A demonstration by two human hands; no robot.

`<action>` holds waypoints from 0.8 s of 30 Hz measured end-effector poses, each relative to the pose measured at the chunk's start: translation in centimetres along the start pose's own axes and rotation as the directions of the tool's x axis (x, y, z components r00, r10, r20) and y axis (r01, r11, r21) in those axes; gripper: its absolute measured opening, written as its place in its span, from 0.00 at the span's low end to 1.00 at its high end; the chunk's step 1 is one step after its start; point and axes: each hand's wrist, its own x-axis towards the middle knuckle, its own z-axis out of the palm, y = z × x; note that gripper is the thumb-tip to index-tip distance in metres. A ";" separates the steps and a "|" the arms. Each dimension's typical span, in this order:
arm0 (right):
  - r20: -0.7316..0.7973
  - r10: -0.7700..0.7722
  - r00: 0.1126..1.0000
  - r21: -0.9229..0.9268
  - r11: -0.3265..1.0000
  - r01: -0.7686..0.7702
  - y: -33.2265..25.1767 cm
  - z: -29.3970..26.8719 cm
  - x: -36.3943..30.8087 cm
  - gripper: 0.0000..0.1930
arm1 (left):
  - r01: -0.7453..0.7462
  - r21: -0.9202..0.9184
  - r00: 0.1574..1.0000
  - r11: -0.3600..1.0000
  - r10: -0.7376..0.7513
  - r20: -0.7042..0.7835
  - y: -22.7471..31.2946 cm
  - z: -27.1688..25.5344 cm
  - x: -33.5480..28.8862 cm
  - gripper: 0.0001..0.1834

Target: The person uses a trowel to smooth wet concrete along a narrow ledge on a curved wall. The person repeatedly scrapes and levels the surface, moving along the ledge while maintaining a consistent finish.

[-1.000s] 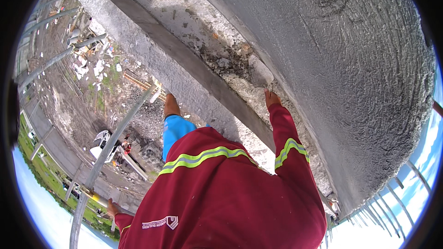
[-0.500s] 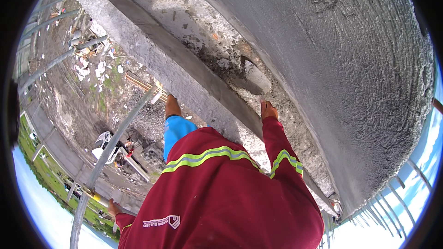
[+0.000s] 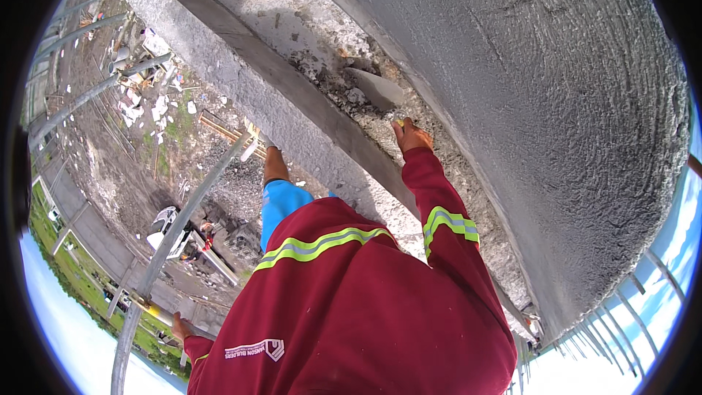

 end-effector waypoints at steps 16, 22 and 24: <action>0.286 -0.151 0.946 0.119 0.985 0.121 -0.1 1.1 1.2 0.29 | 0.040 0.119 0.999 0.992 -0.039 -0.004 -0.1 -0.4 0.2 0.15; 0.187 -0.079 0.979 0.073 0.995 0.067 -2.2 -0.1 1.6 0.27 | 0.048 0.001 0.998 0.999 -0.048 0.034 -0.5 -0.2 0.9 0.16; 0.156 -0.017 0.988 0.126 0.992 -0.003 1.2 -0.2 -1.0 0.26 | 0.050 0.011 0.998 0.999 -0.050 0.041 -0.4 -0.2 0.7 0.16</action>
